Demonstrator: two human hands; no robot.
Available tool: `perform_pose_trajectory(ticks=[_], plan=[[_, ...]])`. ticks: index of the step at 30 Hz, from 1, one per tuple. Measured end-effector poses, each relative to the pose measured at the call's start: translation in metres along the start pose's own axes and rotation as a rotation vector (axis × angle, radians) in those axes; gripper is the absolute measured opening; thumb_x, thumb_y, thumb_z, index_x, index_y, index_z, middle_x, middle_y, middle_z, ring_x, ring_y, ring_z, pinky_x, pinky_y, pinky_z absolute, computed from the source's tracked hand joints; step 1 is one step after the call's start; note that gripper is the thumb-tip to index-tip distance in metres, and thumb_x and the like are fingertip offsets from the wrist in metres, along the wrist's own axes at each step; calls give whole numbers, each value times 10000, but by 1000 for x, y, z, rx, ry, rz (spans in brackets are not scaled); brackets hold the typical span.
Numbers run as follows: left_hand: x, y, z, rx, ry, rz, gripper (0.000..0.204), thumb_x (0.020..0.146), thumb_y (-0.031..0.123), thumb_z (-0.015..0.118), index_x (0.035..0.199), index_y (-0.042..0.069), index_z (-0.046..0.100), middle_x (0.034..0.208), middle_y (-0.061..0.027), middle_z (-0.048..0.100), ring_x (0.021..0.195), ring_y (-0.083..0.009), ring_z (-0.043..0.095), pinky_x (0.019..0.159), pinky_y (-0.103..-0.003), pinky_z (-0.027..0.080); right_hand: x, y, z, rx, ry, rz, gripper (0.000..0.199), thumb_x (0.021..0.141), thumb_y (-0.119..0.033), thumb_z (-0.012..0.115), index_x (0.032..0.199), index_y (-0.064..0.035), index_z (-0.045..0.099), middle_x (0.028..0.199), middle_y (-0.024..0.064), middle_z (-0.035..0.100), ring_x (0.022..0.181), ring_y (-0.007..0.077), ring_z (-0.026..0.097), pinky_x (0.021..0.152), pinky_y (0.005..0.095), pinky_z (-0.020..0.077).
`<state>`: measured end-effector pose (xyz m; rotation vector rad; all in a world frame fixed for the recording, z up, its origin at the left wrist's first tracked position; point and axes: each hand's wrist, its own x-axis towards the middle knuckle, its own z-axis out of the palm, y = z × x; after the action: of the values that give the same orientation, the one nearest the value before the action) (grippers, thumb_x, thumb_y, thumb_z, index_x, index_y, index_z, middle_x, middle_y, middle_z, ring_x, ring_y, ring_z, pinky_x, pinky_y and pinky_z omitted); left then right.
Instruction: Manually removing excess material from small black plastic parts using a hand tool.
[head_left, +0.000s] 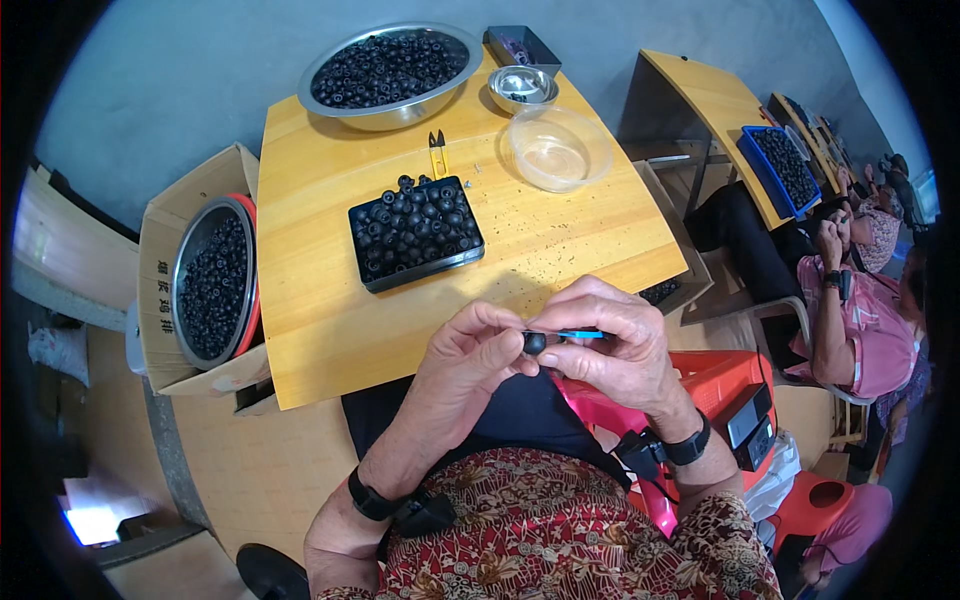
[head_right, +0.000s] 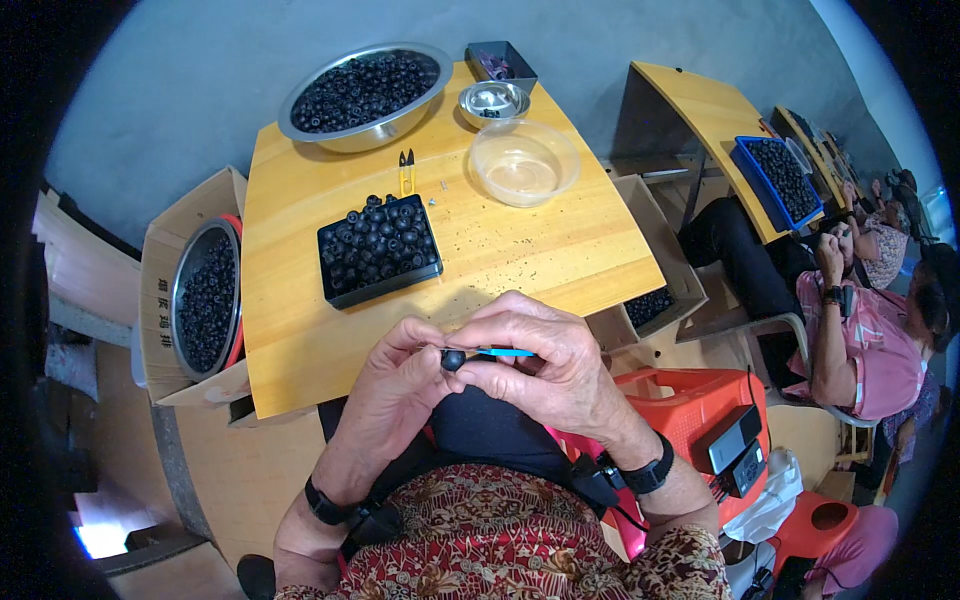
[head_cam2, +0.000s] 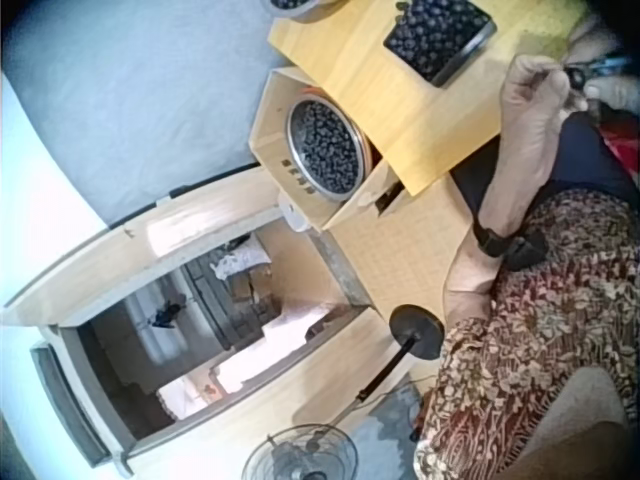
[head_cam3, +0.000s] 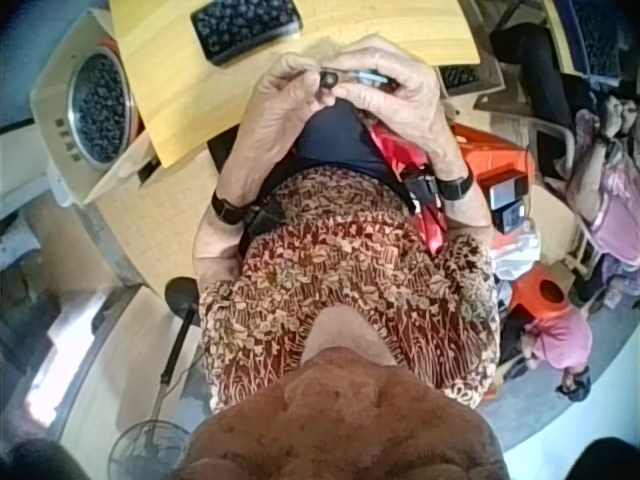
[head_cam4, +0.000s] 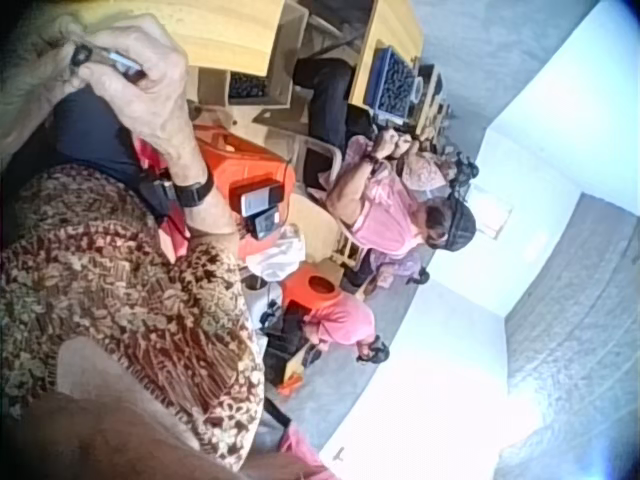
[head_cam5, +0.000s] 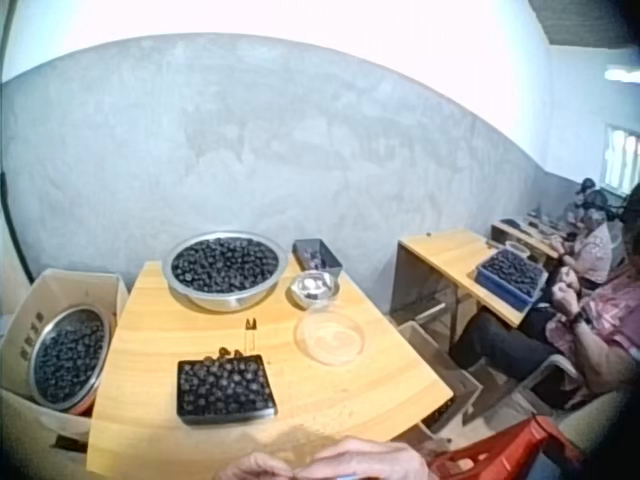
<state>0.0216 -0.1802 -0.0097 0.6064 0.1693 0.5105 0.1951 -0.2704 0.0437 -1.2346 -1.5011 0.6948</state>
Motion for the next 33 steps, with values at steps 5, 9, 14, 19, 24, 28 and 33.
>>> perform_pose_trajectory(ticks=[5, 9, 14, 19, 24, 28, 33], plan=[[-2, 1, 10, 219, 121, 135, 156, 921, 77, 676, 1071, 51, 639, 1004, -48, 679, 905, -117, 639, 839, -265, 524, -1, -1, 5, -85, 121, 12, 209, 799, -53, 775, 987, 4, 705, 899, 94, 688, 821, 166, 664, 705, 285, 528], [-2, 2, 10, 395, 127, 208, 185, 893, -13, 679, 1071, 22, 643, 1020, -44, 678, 953, -94, 627, 860, -240, 516, -2, -3, 8, -147, 150, 23, 201, 802, -34, 763, 991, 4, 705, 890, 100, 683, 795, 166, 669, 684, 282, 529], [0, 0, 12, 408, 176, 226, 170, 876, 30, 710, 1032, 28, 644, 983, -52, 690, 890, -99, 642, 807, -240, 530, -4, -1, 10, -75, 174, 12, 190, 822, -17, 733, 1009, 4, 708, 892, 109, 677, 768, 167, 670, 655, 265, 524], [-2, 0, 8, 379, 118, 200, 186, 897, -33, 665, 1077, -1, 633, 1044, -46, 668, 971, -103, 628, 888, -246, 515, -7, -1, 12, -155, 186, 11, 193, 834, -15, 719, 1024, 8, 703, 903, 115, 676, 783, 174, 669, 649, 273, 528], [-1, -1, 7, 397, 153, 238, 194, 897, -31, 666, 1086, -7, 630, 1043, -46, 665, 972, -104, 629, 884, -240, 514, -6, -2, 10, -483, 245, -216, 231, 797, -8, 733, 1024, 10, 694, 902, 134, 663, 765, 230, 657, 627, 305, 523], [-3, 0, 10, 394, 180, 238, 193, 897, -26, 669, 1086, -12, 632, 1040, -47, 667, 967, -98, 627, 878, -233, 510, -14, 0, 7, -779, 242, -343, 358, 718, -10, 758, 1068, 19, 688, 903, 134, 641, 699, 240, 612, 601, 328, 506], [-4, -1, 12, 472, 206, 254, 190, 898, -15, 674, 1085, -12, 634, 1020, -44, 676, 935, -86, 631, 854, -217, 511, -14, 1, 8, -902, 220, -406, 435, 678, -10, 751, 1106, 30, 681, 903, 119, 631, 668, 218, 586, 584, 320, 501]])
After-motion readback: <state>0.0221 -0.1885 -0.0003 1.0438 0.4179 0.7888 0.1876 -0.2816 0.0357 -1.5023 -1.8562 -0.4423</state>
